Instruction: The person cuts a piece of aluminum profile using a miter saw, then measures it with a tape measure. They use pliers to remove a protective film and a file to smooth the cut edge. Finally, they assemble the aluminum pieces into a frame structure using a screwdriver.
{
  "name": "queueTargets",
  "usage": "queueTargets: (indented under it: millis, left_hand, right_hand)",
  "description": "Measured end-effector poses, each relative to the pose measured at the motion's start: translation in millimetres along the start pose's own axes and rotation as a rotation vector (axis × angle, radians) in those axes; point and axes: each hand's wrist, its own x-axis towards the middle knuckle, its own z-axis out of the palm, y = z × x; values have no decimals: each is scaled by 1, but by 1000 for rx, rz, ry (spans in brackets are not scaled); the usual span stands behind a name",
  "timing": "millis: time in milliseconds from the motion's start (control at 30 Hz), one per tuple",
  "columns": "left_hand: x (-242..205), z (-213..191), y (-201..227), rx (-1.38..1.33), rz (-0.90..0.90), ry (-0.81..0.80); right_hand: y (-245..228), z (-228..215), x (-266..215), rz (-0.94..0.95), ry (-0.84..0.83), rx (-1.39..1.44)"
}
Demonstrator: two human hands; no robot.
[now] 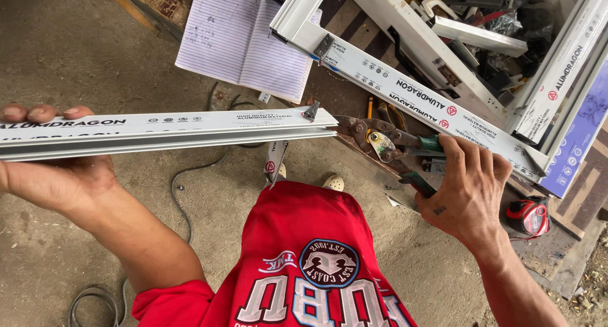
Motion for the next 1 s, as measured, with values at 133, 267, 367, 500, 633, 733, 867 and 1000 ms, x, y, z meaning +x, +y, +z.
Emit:
queueTargets:
  millis: [133,267,367,500,633,733,867,1000]
  left_hand:
    - [3,5,-3,-1,-4,-6]
    - [4,11,-9,58,34,-46]
    - [4,15,-10,52,35,-52]
    - [2,18,-11,27,33,-61]
    - [3,20,-16,45,29,-80]
    - [3,20,-19,29,16,-98]
    - [-5,21,-24,9,28,-102]
    - [-11,21,-25,1,44,-106]
  right_hand:
    - [3,-5,3,-23,35,-14]
    - [11,-9,14,-36,19,-30]
    - [17,-10,18,-52,9,-58]
    - [20,-8,21,-72,55,-106]
    - [24,-5,27,-117,91,-69]
    - [26,-1,30,-119,113,-102]
    - [32,2,30,-125,112,-79]
    - [43,8,33,-105,78,-102]
